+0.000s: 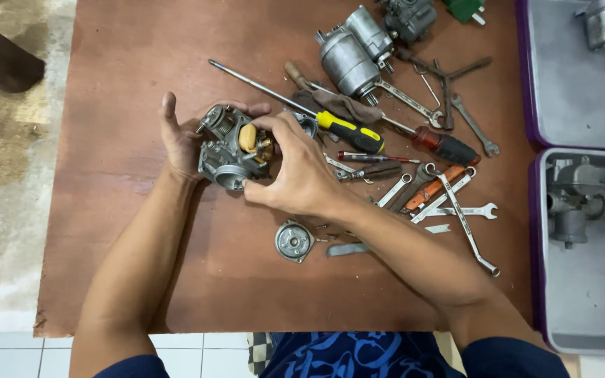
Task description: Disassembling a carburetor to inspect and clean internal components.
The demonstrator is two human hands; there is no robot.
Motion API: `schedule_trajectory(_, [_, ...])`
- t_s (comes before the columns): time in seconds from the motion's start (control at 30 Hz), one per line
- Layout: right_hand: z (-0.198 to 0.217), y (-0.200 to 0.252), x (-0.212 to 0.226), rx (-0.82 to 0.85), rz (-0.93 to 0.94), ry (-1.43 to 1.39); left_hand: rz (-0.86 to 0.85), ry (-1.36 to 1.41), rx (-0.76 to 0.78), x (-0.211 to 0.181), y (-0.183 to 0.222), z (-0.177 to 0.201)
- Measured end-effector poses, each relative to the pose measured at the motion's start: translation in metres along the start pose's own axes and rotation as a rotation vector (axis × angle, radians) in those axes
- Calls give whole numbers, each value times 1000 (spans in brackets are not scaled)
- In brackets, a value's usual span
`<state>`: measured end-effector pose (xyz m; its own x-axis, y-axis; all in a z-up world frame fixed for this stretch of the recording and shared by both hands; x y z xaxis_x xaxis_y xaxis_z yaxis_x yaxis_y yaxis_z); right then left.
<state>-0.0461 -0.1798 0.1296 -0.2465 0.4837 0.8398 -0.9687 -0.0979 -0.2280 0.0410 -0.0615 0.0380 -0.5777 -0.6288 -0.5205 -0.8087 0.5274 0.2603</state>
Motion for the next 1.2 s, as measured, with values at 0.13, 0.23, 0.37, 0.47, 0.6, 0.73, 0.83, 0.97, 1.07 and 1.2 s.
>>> schedule_trajectory(0.13, [6, 4, 4, 7, -2, 40, 121, -98, 325, 5, -2, -5])
schedule_trajectory(0.23, [8, 6, 17, 37, 12, 27, 223, -122, 318, 16, -8, 13])
schedule_trajectory(0.37, [-10, 12, 33, 253, 110, 183, 181, -444, 425, 21, -19, 29])
schedule_trajectory(0.47, [-10, 15, 39, 323, 148, 227, 186, -396, 442, 21, -24, 36])
schedule_trajectory(0.6, [-4, 19, 34, 413, 267, 177, 204, -324, 473, 21, -23, 35])
schedule_trajectory(0.73, [-6, 31, -3, 402, 329, 179, 223, -390, 493, 20, -20, 31])
schedule_trajectory(0.83, [1, 36, 3, 387, 330, 166, 202, -436, 504, 22, -19, 30])
schedule_trajectory(0.97, [1, 36, -1, 391, 322, 163, 125, -625, 515, 19, -7, 14])
schedule_trajectory(1.07, [6, 37, 4, 417, 307, 153, 108, -646, 555, 18, 4, 4])
schedule_trajectory(1.2, [19, 38, 3, 399, 299, 228, 118, -688, 603, 20, -3, 15])
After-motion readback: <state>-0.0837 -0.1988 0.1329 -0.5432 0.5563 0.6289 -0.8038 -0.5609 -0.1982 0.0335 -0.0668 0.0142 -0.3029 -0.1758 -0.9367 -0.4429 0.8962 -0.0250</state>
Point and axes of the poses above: each hand's wrist, its own y-axis away from the middle knuckle, its own z-axis out of the back of the hand, x = y × z, the point moved 8 cm from there along -y, towards the middle knuckle, and after that the axes turned 6 degrees about x, right-handed, at the moved point
